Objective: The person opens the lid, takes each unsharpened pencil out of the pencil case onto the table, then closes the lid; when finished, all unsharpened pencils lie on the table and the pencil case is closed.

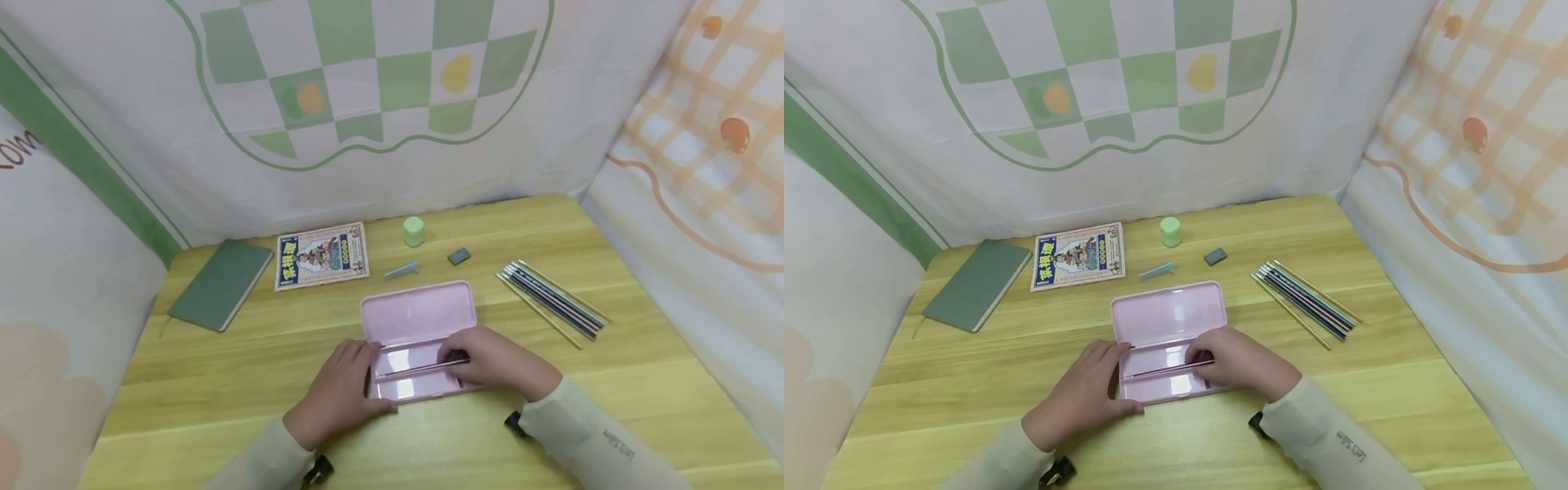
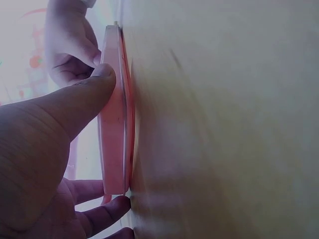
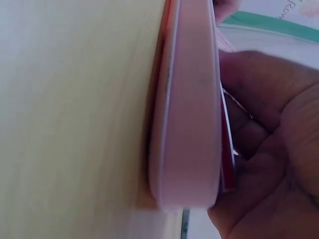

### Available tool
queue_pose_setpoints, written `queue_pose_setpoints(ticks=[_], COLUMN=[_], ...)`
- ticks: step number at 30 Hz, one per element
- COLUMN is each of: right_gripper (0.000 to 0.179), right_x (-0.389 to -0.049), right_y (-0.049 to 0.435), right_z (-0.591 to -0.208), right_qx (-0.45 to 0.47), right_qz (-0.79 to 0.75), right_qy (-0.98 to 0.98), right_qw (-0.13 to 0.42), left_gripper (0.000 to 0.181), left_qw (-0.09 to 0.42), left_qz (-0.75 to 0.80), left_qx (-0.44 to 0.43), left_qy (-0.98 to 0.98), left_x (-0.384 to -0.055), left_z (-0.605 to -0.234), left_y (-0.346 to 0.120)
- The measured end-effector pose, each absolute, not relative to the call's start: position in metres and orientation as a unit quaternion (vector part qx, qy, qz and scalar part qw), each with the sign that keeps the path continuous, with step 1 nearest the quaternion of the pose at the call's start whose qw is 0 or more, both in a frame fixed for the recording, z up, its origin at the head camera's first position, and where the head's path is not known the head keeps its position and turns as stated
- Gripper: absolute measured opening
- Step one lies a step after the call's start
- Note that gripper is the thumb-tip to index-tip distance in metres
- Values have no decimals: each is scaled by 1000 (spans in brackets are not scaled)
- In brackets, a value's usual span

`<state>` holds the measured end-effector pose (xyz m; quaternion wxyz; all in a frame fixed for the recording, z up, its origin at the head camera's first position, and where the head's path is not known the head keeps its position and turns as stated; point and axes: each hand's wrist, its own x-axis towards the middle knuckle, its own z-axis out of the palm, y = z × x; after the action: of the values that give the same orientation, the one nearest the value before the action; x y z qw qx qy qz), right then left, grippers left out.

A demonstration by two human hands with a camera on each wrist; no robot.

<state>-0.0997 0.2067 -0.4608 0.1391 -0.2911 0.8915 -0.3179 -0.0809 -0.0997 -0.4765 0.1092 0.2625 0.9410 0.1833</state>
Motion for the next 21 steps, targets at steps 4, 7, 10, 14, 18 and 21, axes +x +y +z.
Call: queue_pose_setpoints(ticks=[4,7,10,14,18,21], right_gripper=[18,18,18,19,19,18], right_x=[-101,-101,-101,-100,-99,-98], right_y=[211,213,216,218,218,218], right_z=[-463,-463,-465,-465,-464,-464], right_qx=[-309,-321,-316,-284,-255,-247], right_qz=[-334,-339,-348,-374,-402,-417], right_qy=[879,874,874,875,872,866], right_qw=[145,136,125,116,118,119], left_gripper=[109,109,109,109,109,109], left_qw=[107,107,108,108,108,109], left_qz=[181,181,183,185,187,186], left_qx=[265,264,263,260,259,258], left_qy=[941,941,941,941,942,942], left_x=[-81,-81,-81,-80,-80,-79], left_z=[-477,-477,-476,-475,-473,-473], left_y=[-100,-100,-100,-99,-99,-99])
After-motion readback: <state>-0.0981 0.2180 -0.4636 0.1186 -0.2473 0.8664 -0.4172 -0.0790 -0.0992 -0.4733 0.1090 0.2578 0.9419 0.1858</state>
